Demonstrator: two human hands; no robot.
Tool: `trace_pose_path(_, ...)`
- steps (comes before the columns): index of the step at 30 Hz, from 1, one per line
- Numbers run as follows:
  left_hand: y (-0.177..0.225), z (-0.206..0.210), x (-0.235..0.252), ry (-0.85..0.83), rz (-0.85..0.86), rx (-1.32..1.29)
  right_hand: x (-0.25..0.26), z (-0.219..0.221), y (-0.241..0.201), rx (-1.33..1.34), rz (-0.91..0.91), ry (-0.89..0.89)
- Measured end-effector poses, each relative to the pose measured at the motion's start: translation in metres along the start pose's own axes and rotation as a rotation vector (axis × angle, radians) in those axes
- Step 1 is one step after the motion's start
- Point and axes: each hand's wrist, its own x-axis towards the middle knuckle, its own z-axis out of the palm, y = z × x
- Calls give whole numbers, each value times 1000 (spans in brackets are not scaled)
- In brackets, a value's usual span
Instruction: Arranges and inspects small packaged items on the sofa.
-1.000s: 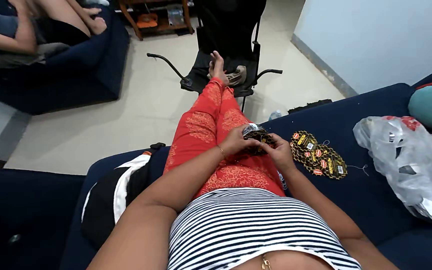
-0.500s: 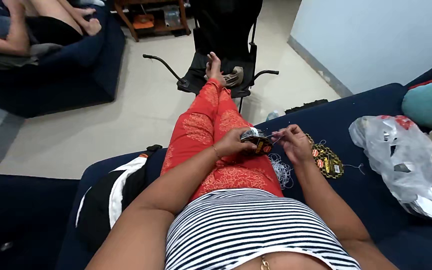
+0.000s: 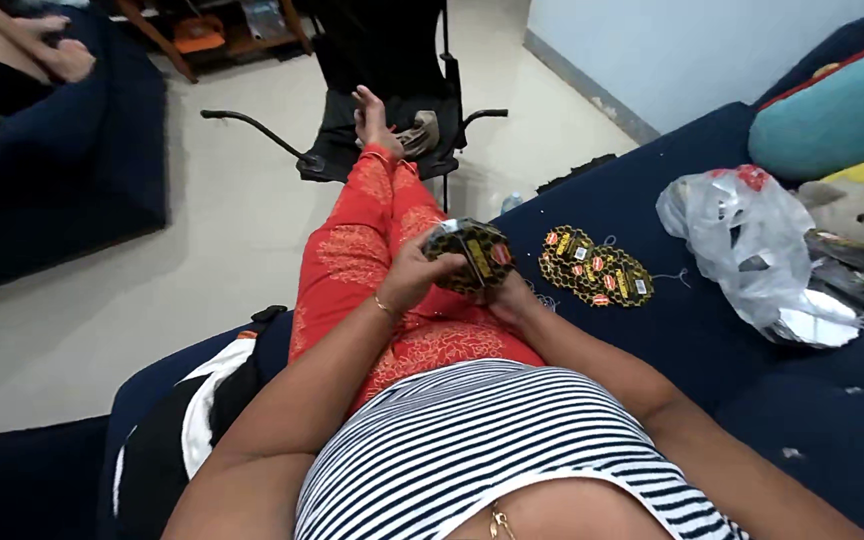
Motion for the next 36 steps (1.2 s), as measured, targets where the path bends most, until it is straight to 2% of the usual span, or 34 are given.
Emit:
trace_pose_path(3,-3,1,4,91,2,4,0,-12,0,26,-14,-80)
trace_pose_path(5,-5,-1,6,102,29,110,2,-29,-10,-81,-70,-73)
trace_pose_path(7,-8,-5,8,102,31,226,11,-66,-25,-432,-239,0)
trace_pose_path(9,-12,-8,9,74,20,320,10,-108,-52,-870,-347,171)
trace_pose_path(11,-18,-12,12,28,-1,404,10,-140,-80,-1094,-317,350)
trace_pose_path(15,-28,-14,16,-47,-44,483,18,-170,-105,-1267,-192,615)
trace_pose_path(19,-26,-14,20,-32,-90,471,40,-164,-89,-1444,-7,656)
trace_pose_path(22,-28,-16,19,-34,-95,489,58,-156,-80,-1583,-24,640)
trace_pose_path(28,-27,-15,19,-28,-122,452,61,-145,-97,-1635,-160,529)
trace_pose_path(31,-27,-15,16,-26,-106,462,44,-140,-116,-1542,-111,401)
trace_pose_path(34,-28,-18,17,-35,-106,440,26,-137,-131,-1248,-3,318)
trace_pose_path(36,-26,-16,16,-22,-116,416,15,-132,-127,-881,-34,289)
